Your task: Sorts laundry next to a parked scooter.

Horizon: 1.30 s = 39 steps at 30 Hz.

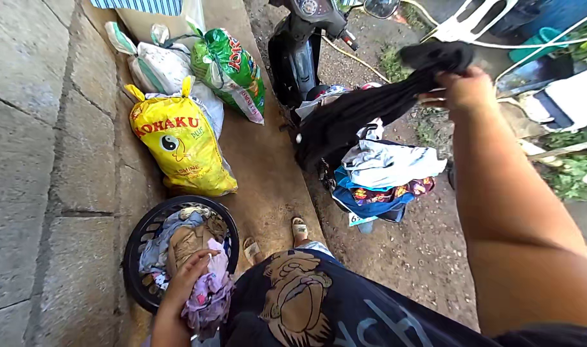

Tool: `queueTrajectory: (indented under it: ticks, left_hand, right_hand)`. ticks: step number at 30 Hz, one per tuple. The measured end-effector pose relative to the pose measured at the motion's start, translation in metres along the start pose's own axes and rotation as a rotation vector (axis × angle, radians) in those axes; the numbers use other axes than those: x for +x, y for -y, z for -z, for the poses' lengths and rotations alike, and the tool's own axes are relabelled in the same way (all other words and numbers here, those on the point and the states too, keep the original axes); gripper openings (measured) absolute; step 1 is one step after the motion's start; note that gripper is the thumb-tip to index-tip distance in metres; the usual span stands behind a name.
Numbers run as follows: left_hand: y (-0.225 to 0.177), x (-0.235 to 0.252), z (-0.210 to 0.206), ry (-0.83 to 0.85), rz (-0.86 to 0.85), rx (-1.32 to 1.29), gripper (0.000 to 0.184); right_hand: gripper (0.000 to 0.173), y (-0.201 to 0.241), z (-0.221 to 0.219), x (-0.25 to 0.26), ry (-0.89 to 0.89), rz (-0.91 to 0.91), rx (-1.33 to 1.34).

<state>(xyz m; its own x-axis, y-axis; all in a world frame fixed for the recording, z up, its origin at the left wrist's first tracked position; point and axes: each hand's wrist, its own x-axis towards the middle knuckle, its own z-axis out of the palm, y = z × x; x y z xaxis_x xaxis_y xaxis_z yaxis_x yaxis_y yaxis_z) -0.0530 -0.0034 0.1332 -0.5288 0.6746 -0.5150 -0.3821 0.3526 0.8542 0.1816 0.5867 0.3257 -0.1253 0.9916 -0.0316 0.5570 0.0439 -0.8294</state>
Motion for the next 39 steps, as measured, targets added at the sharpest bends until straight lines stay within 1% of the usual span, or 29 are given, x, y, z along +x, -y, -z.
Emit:
queueTrajectory:
  ticks: [1, 2, 3, 4, 6, 9, 12, 14, 16, 18, 20, 22, 23, 25, 28, 29, 30, 32, 34, 35, 37, 39]
  left_hand:
    - [0.005, 0.000, 0.004, -0.037, 0.031, 0.035, 0.027]
    - [0.011, 0.001, 0.009, -0.059, 0.056, 0.067, 0.026]
    - [0.020, 0.003, 0.014, -0.077, 0.080, 0.087, 0.026]
    - [0.029, 0.006, 0.018, -0.098, 0.107, 0.100, 0.026]
    - [0.045, 0.013, 0.023, -0.140, 0.184, 0.139, 0.025]
    - [0.076, 0.025, 0.033, -0.085, 0.339, 0.322, 0.033]
    - [0.104, 0.036, 0.043, 0.004, 0.493, 0.550, 0.046]
    - [0.116, 0.044, 0.049, 0.069, 0.568, 0.701, 0.048]
    - [0.130, 0.057, 0.054, 0.153, 0.631, 0.838, 0.051]
    - [0.143, 0.072, 0.056, 0.199, 0.726, 0.905, 0.053]
    - [0.151, 0.082, 0.050, 0.168, 0.825, 0.935, 0.054]
    - [0.164, 0.093, 0.043, 0.038, 0.840, 0.933, 0.054]
    - [0.172, 0.098, 0.040, -0.032, 0.823, 0.926, 0.057]
    - [0.185, 0.113, 0.036, -0.100, 0.798, 0.922, 0.067]
    - [0.197, 0.127, 0.031, -0.083, 0.811, 0.829, 0.077]
    - [0.199, 0.129, 0.031, -0.096, 0.822, 0.794, 0.077]
    - [0.200, 0.130, 0.033, -0.108, 0.826, 0.758, 0.073]
    - [0.201, 0.129, 0.036, -0.100, 0.796, 0.744, 0.057]
    - [0.196, 0.126, 0.040, -0.053, 0.724, 0.806, 0.043]
    - [0.189, 0.122, 0.041, -0.019, 0.673, 0.846, 0.040]
    - [0.164, 0.111, 0.036, 0.084, 0.543, 0.889, 0.039]
    - [0.124, 0.092, 0.023, 0.209, 0.397, 0.879, 0.039]
  right_hand:
    - [0.059, 0.001, 0.005, 0.012, -0.067, -0.022, -0.006]
    - [0.067, 0.001, 0.005, 0.018, -0.094, -0.041, -0.033]
    - [0.071, 0.001, 0.001, 0.017, -0.082, -0.049, -0.073]
    - [0.069, -0.001, -0.006, 0.012, -0.030, -0.044, -0.112]
    - [0.058, -0.017, -0.027, -0.002, 0.145, -0.019, -0.193]
    - [0.047, -0.064, -0.066, -0.033, 0.414, -0.016, -0.304]
    - [0.049, -0.127, -0.100, -0.077, 0.730, -0.099, -0.444]
    - [0.050, -0.169, -0.116, -0.109, 0.903, -0.209, -0.515]
    - [0.048, -0.200, -0.127, -0.144, 1.000, -0.312, -0.571]
    - [0.046, -0.224, -0.132, -0.177, 1.041, -0.406, -0.625]
    - [0.046, -0.248, -0.132, -0.201, 1.110, -0.429, -0.737]
    - [0.047, -0.273, -0.129, -0.215, 1.217, -0.351, -0.859]
    - [0.047, -0.277, -0.128, -0.221, 1.265, -0.318, -0.911]
    - [0.047, -0.273, -0.129, -0.234, 1.316, -0.276, -0.989]
    - [0.049, -0.277, -0.129, -0.242, 1.333, -0.238, -1.063]
    - [0.049, -0.279, -0.129, -0.242, 1.336, -0.231, -1.077]
    - [0.049, -0.281, -0.130, -0.242, 1.330, -0.215, -1.080]
    - [0.048, -0.277, -0.134, -0.243, 1.323, -0.174, -1.078]
    - [0.047, -0.257, -0.147, -0.248, 1.342, -0.128, -1.057]
    - [0.047, -0.244, -0.155, -0.251, 1.359, -0.104, -1.030]
    - [0.046, -0.218, -0.172, -0.261, 1.375, -0.031, -0.944]
    - [0.047, -0.195, -0.192, -0.275, 1.391, 0.067, -0.821]
